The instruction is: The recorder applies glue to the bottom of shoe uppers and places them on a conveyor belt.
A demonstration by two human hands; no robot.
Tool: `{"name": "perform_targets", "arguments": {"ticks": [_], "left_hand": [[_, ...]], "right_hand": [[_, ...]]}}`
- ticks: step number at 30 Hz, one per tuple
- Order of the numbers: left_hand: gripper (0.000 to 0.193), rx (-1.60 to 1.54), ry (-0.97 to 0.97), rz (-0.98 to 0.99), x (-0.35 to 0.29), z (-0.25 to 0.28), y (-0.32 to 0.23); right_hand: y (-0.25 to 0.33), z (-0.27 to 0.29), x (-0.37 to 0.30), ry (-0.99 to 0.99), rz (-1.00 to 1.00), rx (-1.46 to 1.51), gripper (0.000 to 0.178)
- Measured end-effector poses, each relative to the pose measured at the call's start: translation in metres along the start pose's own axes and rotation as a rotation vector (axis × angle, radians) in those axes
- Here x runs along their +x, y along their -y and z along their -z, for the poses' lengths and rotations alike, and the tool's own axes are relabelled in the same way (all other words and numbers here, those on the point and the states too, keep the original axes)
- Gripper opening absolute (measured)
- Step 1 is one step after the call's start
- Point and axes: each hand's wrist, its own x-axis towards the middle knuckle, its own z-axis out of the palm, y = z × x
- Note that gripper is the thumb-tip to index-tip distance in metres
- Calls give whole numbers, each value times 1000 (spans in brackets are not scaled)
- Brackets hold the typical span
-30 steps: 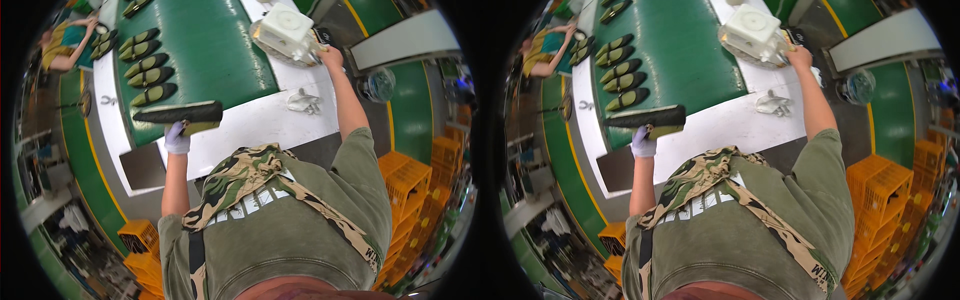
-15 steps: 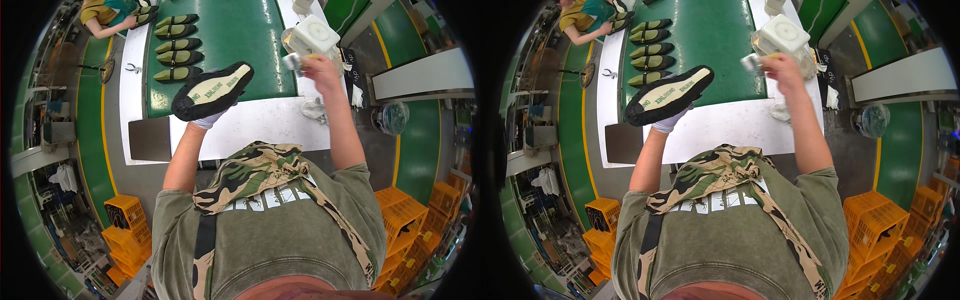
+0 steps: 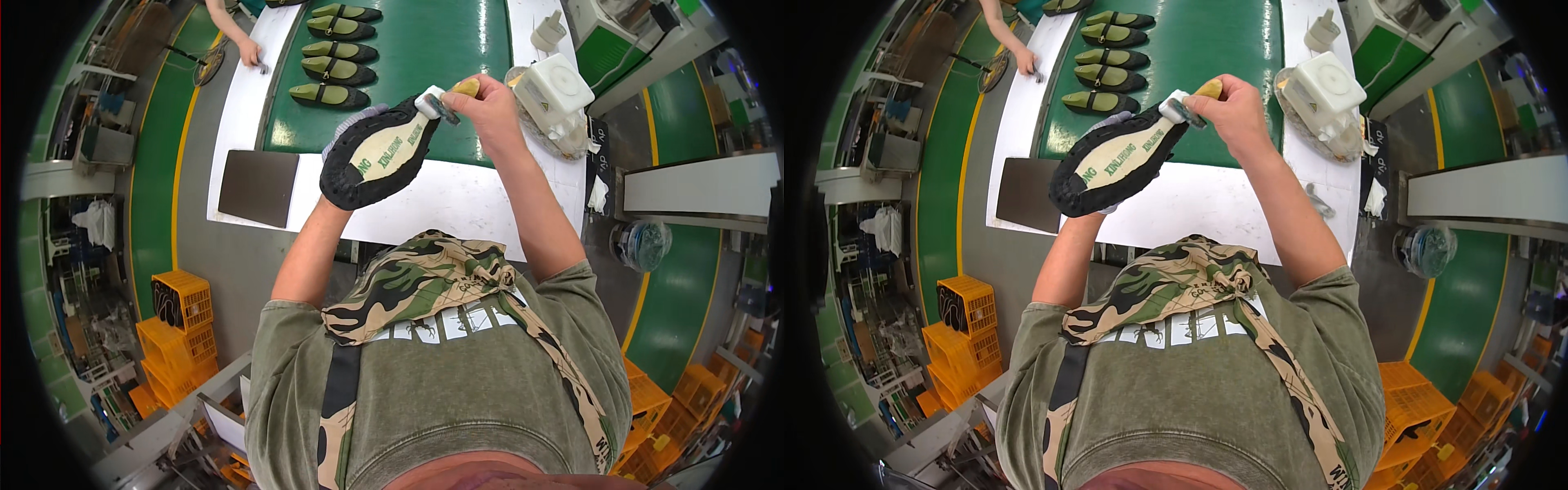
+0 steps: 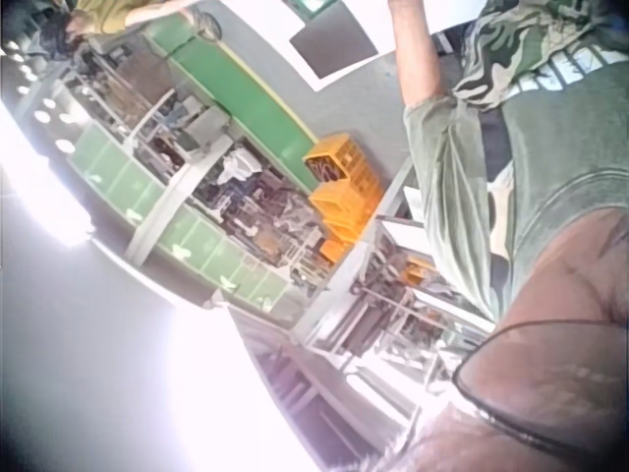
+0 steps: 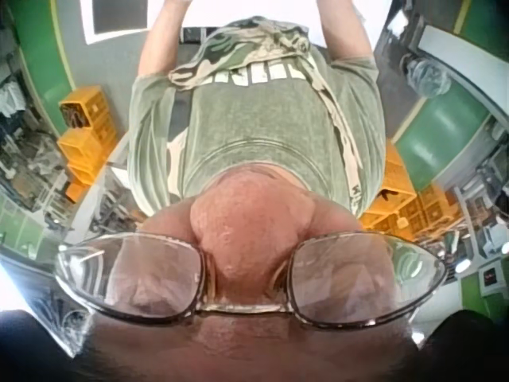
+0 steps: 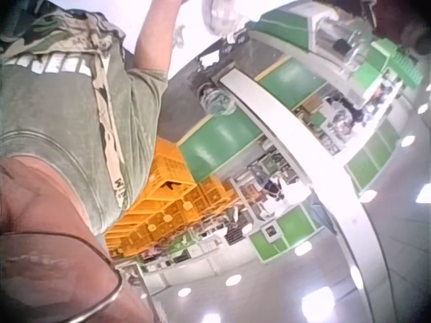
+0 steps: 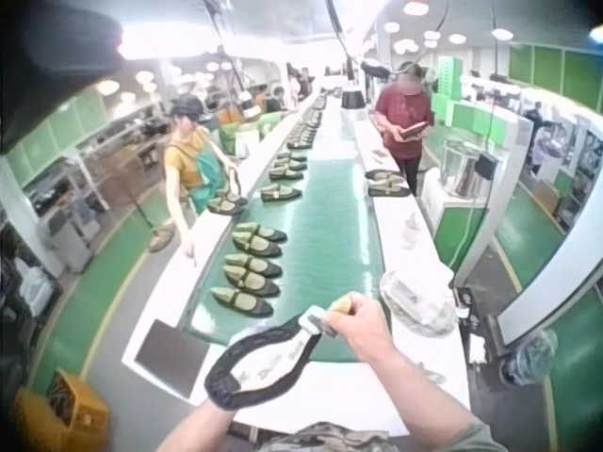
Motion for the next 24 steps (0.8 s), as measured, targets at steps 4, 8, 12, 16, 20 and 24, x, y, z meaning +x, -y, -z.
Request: {"name": "perform_targets", "arguments": {"ticks": [4, 8, 12, 16, 20, 24], "left_hand": [[42, 60, -8, 10, -11, 10, 9], [40, 235, 60, 2, -18, 18, 16], [40, 312, 65, 38, -26, 24, 38], [45, 539, 0, -87, -36, 22, 36], [54, 773, -62, -197, -43, 17, 33], [65, 919, -115, -228, -56, 24, 38]], "right_hand": [[-2, -7, 8, -103, 62, -130, 16], [0, -17, 7, -80, 36, -327, 16], [4, -27, -1, 11, 10, -222, 17], [7, -37, -11, 124, -37, -52, 16], [15, -60, -24, 183, -32, 89, 16], [19, -78, -27, 268, -43, 85, 16]]}}
